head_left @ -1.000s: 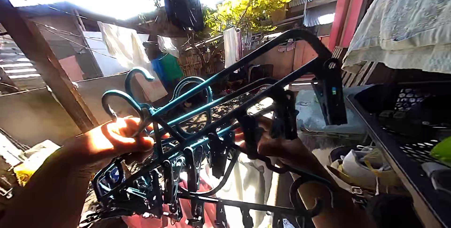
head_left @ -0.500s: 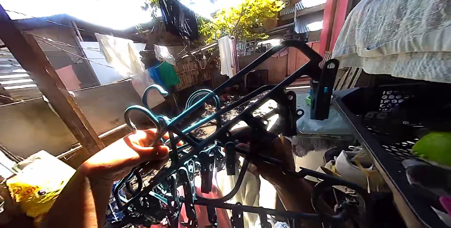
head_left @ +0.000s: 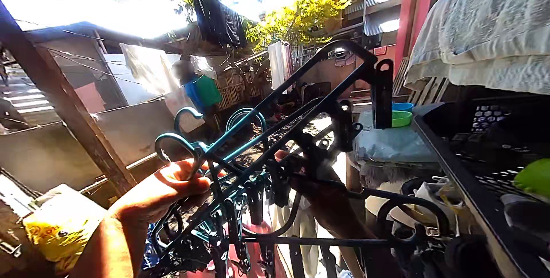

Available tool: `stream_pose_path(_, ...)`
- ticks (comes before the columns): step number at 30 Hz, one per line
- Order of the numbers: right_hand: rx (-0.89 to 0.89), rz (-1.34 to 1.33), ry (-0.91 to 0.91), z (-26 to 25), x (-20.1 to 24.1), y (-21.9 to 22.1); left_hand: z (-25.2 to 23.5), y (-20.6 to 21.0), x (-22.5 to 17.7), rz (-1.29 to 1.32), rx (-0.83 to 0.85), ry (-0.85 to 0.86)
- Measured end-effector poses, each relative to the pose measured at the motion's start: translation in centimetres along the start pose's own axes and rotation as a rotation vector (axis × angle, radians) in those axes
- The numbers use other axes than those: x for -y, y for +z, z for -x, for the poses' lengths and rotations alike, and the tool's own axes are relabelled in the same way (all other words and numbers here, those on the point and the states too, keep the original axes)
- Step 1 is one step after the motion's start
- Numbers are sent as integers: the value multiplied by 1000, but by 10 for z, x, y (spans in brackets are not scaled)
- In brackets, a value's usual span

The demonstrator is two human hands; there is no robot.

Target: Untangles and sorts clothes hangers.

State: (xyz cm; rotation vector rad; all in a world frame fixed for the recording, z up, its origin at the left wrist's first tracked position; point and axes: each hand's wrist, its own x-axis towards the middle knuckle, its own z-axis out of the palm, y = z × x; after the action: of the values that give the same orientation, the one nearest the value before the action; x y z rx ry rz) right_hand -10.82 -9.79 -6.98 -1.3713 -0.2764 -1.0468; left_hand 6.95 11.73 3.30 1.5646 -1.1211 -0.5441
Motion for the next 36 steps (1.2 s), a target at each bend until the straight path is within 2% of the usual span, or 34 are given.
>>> stream_pose_path(5,48,5,164,2,0,7,-2,4,1,4,27,-27)
stream_pose_path(7,57,-34,176,2,2,8,-4,10,2,8,5,-47)
stream_pose_path(13,-43,-94,305,-1,9,8,-6,16,5,6,12,-43)
stream_pose_path(17,-18,-89,281,-2,9,8,-6,17,8,-7,-23,-42)
stream_pose_path(20,75,167,315,0,10,-5,-4,8,11,-13,-87,10)
stream_pose_path(21,73,250,333,2,6,-11,-2,3,12,-19,-115,37)
stream_pose_path(23,-3,376,235,15,-19,-27,2,-8,12,-34,-191,53)
stream_pose_path(26,-184,725,126,36,-63,-63,16,-12,2,-169,-266,-65)
stream_pose_path(28,-150,868,184,49,-79,-81,22,-11,-5,-277,-222,-144)
stream_pose_path(31,-104,901,299,72,-93,-58,17,7,-8,-317,-206,-191)
stream_pose_path(36,-89,607,452,99,-90,6,3,48,0,-317,-180,-256)
